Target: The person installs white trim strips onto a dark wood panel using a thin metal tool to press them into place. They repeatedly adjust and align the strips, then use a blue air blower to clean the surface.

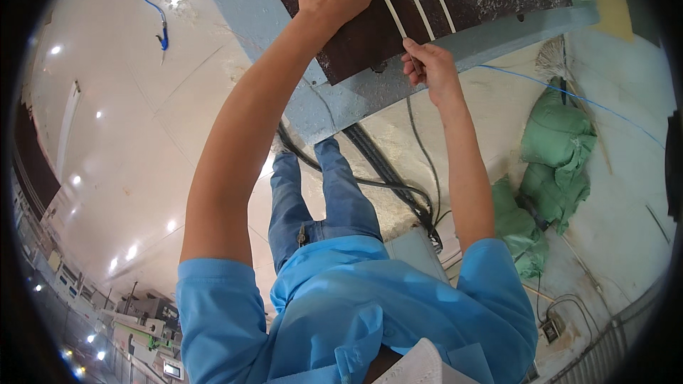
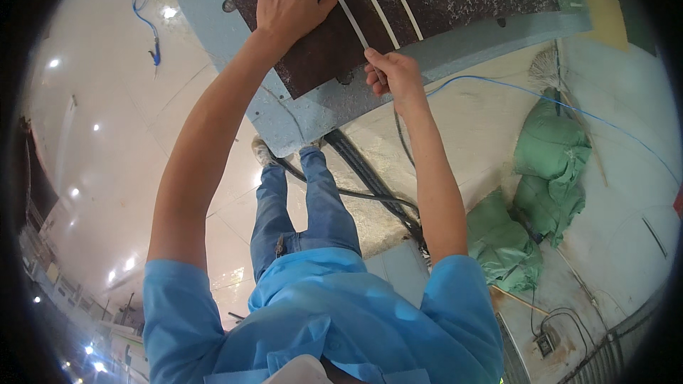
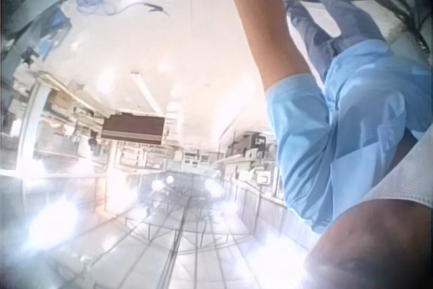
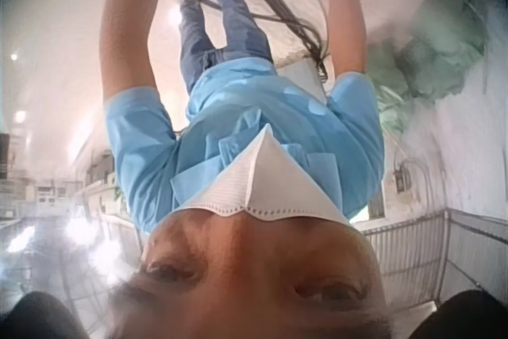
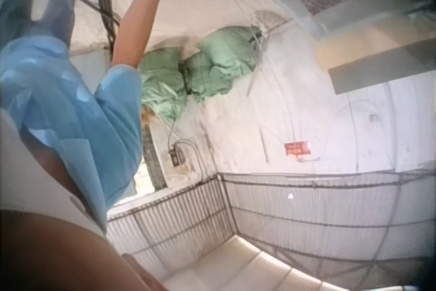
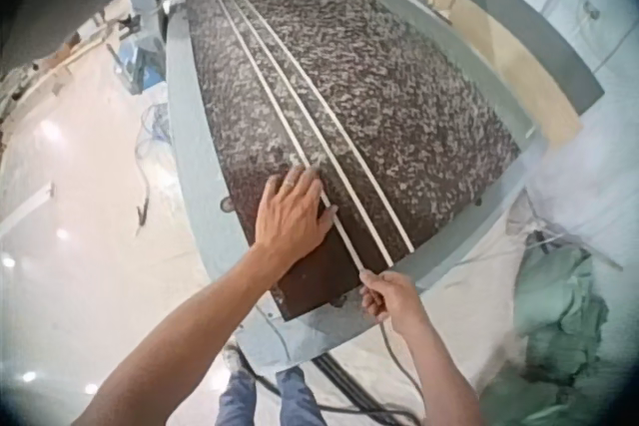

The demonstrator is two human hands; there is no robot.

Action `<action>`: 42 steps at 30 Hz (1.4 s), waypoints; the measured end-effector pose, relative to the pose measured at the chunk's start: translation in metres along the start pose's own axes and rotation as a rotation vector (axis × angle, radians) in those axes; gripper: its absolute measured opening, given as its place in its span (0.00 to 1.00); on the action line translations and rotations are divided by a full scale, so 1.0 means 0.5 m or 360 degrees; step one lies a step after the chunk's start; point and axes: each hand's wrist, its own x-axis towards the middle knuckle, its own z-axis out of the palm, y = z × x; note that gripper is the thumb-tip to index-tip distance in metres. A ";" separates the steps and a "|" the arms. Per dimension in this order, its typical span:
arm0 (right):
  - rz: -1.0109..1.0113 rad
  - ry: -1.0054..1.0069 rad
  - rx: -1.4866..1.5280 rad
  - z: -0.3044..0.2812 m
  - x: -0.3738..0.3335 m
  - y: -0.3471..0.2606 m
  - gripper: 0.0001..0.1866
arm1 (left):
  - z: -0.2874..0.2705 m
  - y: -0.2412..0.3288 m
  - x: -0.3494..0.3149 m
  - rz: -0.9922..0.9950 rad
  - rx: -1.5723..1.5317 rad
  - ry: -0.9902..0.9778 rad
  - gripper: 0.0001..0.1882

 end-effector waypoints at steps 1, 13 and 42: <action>0.0000 0.0020 -0.0031 -0.001 -0.001 -0.003 0.22 | 0.000 0.001 -0.002 0.0063 0.0016 0.0053 0.32; -0.0232 0.0049 -0.0022 -0.017 -0.018 0.016 0.17 | 0.027 0.006 -0.021 -0.0114 -0.0272 -0.0051 0.51; -0.0249 0.0063 -0.0020 -0.017 -0.037 0.016 0.12 | 0.030 0.025 -0.030 -0.0054 0.0037 0.0412 0.36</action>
